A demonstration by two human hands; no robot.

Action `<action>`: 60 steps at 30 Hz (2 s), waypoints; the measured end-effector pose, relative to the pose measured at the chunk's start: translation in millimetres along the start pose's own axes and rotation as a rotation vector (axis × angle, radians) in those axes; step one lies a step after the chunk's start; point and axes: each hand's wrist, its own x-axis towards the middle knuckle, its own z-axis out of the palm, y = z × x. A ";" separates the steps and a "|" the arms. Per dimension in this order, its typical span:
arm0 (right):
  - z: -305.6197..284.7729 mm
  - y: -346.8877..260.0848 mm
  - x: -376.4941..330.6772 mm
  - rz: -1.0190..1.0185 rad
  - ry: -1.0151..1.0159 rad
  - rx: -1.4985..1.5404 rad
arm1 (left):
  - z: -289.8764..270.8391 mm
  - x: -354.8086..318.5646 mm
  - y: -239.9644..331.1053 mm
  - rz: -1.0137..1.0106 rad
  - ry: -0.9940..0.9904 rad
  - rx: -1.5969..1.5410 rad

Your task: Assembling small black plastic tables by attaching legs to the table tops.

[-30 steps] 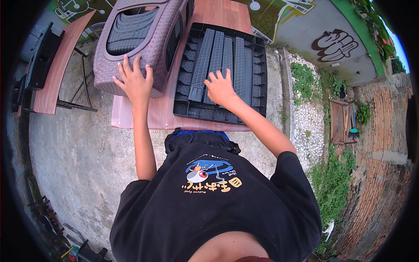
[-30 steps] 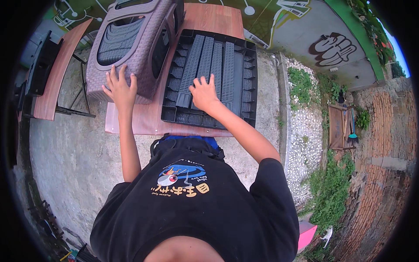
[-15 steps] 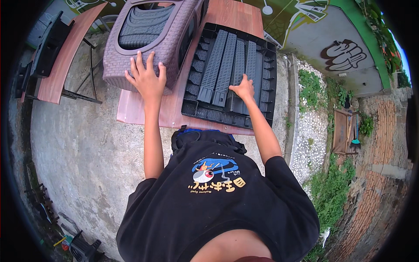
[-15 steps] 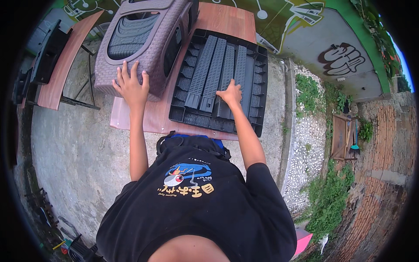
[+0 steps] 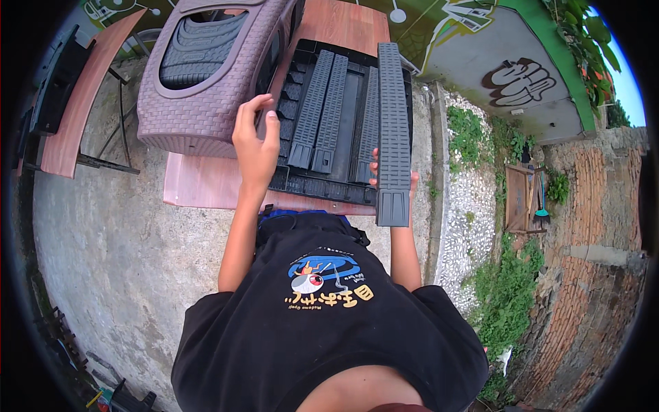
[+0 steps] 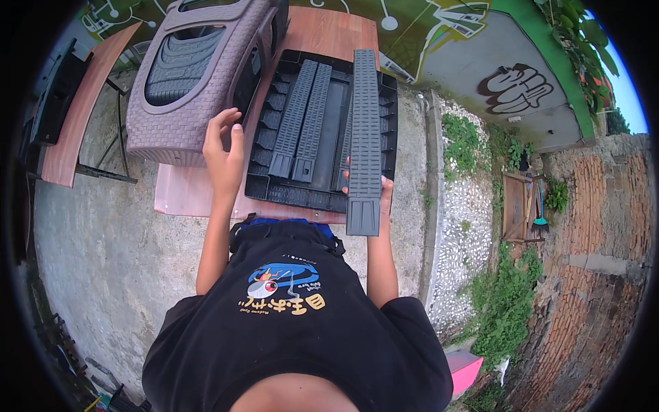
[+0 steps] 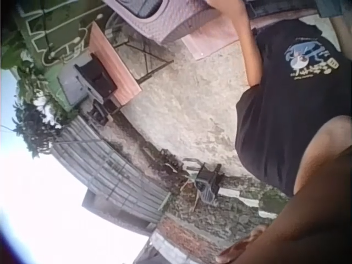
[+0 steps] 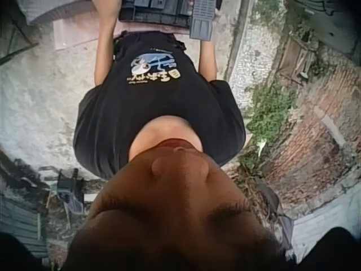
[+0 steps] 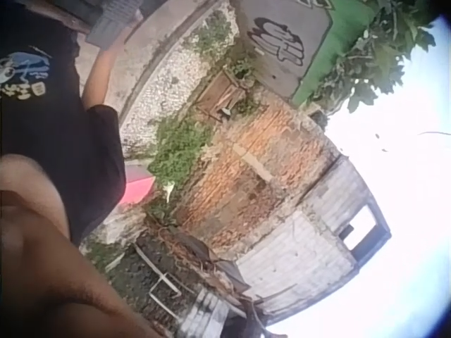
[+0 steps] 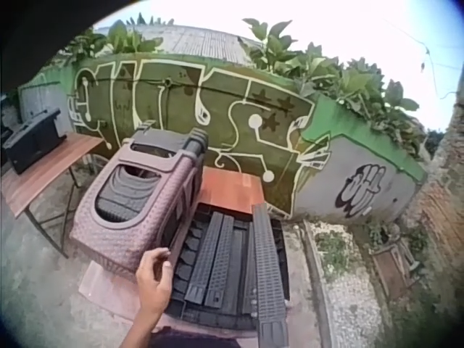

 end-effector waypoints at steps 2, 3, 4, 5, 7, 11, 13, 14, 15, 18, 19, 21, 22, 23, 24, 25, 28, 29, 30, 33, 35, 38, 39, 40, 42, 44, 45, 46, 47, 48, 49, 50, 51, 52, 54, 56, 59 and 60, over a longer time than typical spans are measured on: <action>17.1 5.2 -6.9 -0.102 -0.105 -0.058 | 38.4 -6.5 17.3 -0.209 -0.296 -0.326; 28.3 6.0 -11.0 -0.113 -0.087 -0.061 | 56.8 -9.9 22.7 -0.315 -0.482 -0.433; 43.6 6.0 -12.4 -0.127 -0.101 -0.057 | 72.9 -12.1 29.9 -0.380 -0.588 -0.561; 56.3 6.7 -14.2 -0.141 -0.116 -0.053 | 88.0 -13.3 36.2 -0.444 -0.693 -0.688; 64.3 9.4 -15.6 -0.156 -0.139 -0.011 | 125.0 -9.4 37.6 -0.455 -0.803 -0.764; 66.9 4.7 -23.3 -0.079 -0.287 0.163 | 158.1 -5.7 79.1 -0.510 -1.108 -1.035; 63.4 -11.3 -37.3 -0.027 -0.046 -0.210 | 165.5 -10.0 94.9 -0.424 -1.082 -0.993; 67.8 -19.8 -44.3 -0.038 0.358 -0.450 | 167.0 -10.2 100.6 -0.304 -1.084 -0.959; 65.6 -27.8 -47.0 -0.236 0.539 -0.621 | 169.0 -10.6 106.7 -0.184 -1.084 -0.926; 102.0 -67.9 -66.7 -0.546 0.566 -0.780 | 182.3 -14.1 116.3 -0.033 -1.193 -0.983; 114.9 -78.2 -74.1 -0.655 0.496 -0.889 | 187.8 -17.3 118.7 0.024 -1.314 -0.965; 132.1 -100.1 -81.8 -0.820 0.367 -0.981 | 207.6 -31.8 118.0 0.200 -1.411 -0.871; 143.9 -106.4 -84.0 -0.848 0.446 -1.058 | 214.0 -39.7 126.9 0.340 -1.395 -0.891; 151.0 -111.6 -85.7 -0.871 0.524 -1.134 | 217.5 -46.0 132.5 0.479 -1.373 -0.908; 147.0 -121.6 -85.2 -0.943 0.623 -1.069 | 219.6 -47.4 134.1 0.453 -1.457 -0.830; 148.0 -121.6 -82.0 -0.942 0.624 -1.071 | 223.8 -49.8 132.9 0.452 -1.457 -0.833; 149.9 -117.6 -75.3 -1.157 0.736 -1.073 | 232.4 -59.5 120.1 0.469 -1.189 -0.547; 147.2 -115.0 -73.9 -1.152 0.734 -1.073 | 233.5 -62.1 108.5 0.464 -1.186 -0.544; 144.8 -111.6 -71.9 -1.190 0.747 -1.122 | 232.5 -62.7 93.9 0.404 -1.137 -0.510; 120.9 -106.9 -73.0 -1.209 0.735 -1.133 | 216.6 -73.6 36.7 0.426 -1.124 -0.242; 108.8 -104.7 -76.4 -1.219 0.878 -1.278 | 198.6 -83.0 5.2 0.401 -1.224 -0.065; 111.7 -89.5 -72.4 -1.234 0.919 -1.235 | 182.4 -106.2 -45.8 0.422 -1.240 0.085; 113.4 -85.4 -71.4 -1.266 0.936 -1.213 | 175.9 -115.6 -59.0 0.418 -1.247 0.093; 112.4 -84.1 -71.7 -1.271 0.938 -1.240 | 168.9 -124.9 -68.3 0.417 -1.285 0.115; 112.8 -80.7 -67.4 -1.285 0.974 -1.278 | 159.5 -134.4 -82.8 0.402 -1.428 0.135; 116.5 -79.0 -61.4 -1.284 1.002 -1.301 | 154.6 -135.7 -97.4 0.449 -1.494 0.189; 112.7 -79.9 -60.3 -1.282 1.011 -1.294 | 154.1 -137.1 -103.1 0.497 -1.549 0.236; 110.9 -80.3 -57.4 -1.298 1.020 -1.329 | 154.0 -136.1 -104.3 0.461 -1.578 0.256; 110.4 -80.1 -55.8 -1.314 1.029 -1.365 | 154.2 -136.0 -105.0 0.465 -1.587 0.260; 110.7 -78.9 -54.2 -1.326 1.004 -1.363 | 154.4 -136.1 -105.4 0.457 -1.554 0.231; 108.6 -79.4 -54.4 -1.330 1.018 -1.359 | 155.2 -136.4 -104.4 0.453 -1.524 0.199; 105.8 -81.2 -52.7 -1.299 1.013 -1.372 | 155.8 -136.2 -103.8 0.459 -1.535 0.199; 103.1 -83.2 -50.1 -1.268 1.008 -1.384 | 156.2 -135.6 -103.5 0.439 -1.514 0.186; 106.8 -83.9 -42.3 -1.319 1.009 -1.391 | 156.6 -136.6 -104.3 0.415 -1.489 0.174; 108.2 -87.3 -35.4 -1.287 0.977 -1.356 | 157.3 -138.1 -106.3 0.404 -1.483 0.163; 103.6 -90.8 -35.1 -1.238 0.924 -1.341 | 155.8 -137.9 -101.6 0.393 -1.480 0.148; 97.4 -89.7 -36.1 -1.303 0.897 -1.344 | 151.8 -136.8 -97.6 0.342 -1.512 0.154; 96.0 -90.7 -34.5 -1.300 0.900 -1.345 | 152.3 -135.6 -96.4 0.327 -1.491 0.143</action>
